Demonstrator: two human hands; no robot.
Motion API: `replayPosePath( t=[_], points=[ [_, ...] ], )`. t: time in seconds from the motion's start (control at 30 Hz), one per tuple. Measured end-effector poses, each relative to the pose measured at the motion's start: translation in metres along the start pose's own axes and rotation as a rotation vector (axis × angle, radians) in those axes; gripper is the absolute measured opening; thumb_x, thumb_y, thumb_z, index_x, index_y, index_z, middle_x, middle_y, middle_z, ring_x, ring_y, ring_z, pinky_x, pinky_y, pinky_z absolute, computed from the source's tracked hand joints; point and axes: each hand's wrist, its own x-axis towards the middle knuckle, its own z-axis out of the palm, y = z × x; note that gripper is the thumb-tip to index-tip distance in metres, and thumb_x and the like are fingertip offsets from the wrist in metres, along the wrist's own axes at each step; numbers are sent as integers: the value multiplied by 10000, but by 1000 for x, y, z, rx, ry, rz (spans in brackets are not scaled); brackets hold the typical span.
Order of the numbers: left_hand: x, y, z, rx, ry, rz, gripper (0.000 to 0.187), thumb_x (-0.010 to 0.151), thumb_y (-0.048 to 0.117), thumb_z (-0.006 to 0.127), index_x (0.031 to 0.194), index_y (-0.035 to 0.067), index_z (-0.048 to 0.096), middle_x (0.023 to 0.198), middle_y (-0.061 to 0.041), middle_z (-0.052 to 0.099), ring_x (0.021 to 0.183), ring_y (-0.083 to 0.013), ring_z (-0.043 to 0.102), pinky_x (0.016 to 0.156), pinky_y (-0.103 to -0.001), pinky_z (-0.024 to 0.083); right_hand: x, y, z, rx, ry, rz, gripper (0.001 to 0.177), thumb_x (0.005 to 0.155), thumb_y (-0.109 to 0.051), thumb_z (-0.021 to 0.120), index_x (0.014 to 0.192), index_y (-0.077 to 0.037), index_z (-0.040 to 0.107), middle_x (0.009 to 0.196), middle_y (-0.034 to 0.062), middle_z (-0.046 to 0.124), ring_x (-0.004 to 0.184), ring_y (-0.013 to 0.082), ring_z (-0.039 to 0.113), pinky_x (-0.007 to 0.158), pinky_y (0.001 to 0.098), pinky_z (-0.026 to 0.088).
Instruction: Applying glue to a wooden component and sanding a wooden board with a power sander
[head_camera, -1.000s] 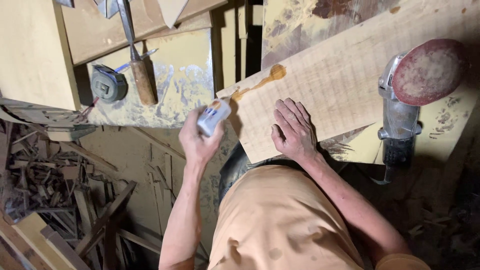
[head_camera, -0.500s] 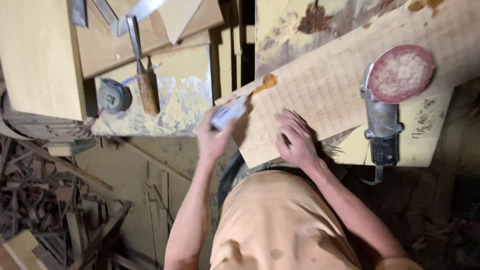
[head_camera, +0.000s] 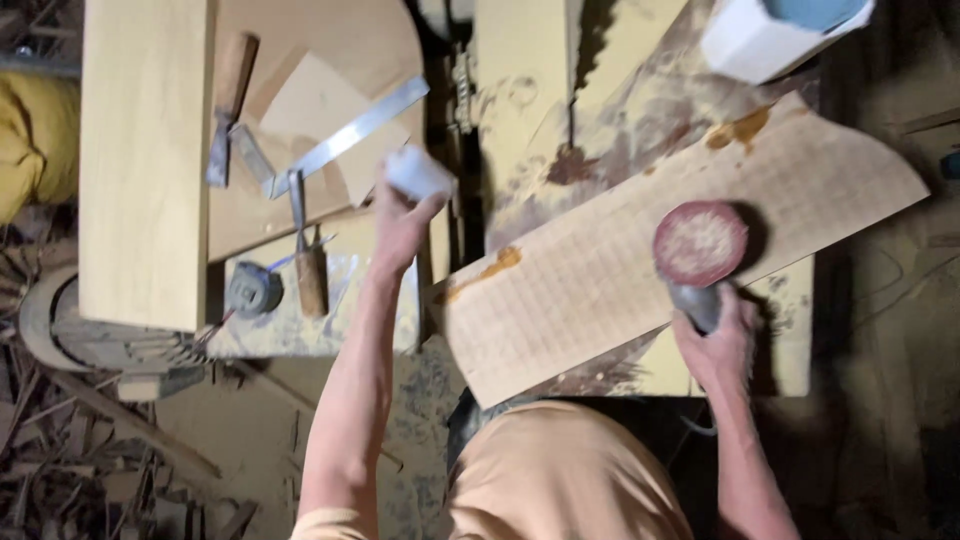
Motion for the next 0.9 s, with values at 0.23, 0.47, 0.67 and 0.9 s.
replayPosePath(
  t=[0.23,0.47,0.67,0.9],
  points=[
    [136,-33,123,535,-23,286,606,866,155,743,1374,141,413,1261,-156,673,1044,-312,732,869,-463,625,52,-21,-1,-76,-419,317,831,675,-506,796,1322,-12,632,1327,263,565,1259,424,541,1014,500,451],
    [153,-77,119,932,124,548,698,847,228,892,1326,96,403,1150,-171,622,994,-330,662,800,-442,615,78,-49,-9,-218,-582,527,720,629,-552,782,1170,-80,725,1164,231,707,1092,449,658,840,523,530],
    [-38,-40,68,786,305,509,147,992,42,664,1101,136,636,910,-67,529,917,-268,623,850,-303,481,69,-50,-29,222,-555,552,843,685,-275,887,1406,55,602,1344,332,597,1340,451,514,1070,612,389],
    [-232,-78,42,482,422,-164,485,937,125,761,1331,27,496,1105,-196,531,1041,-287,533,937,-438,434,60,-35,-15,170,-516,469,744,732,-290,906,1341,65,671,1281,365,630,1258,537,538,989,692,418]
  ],
)
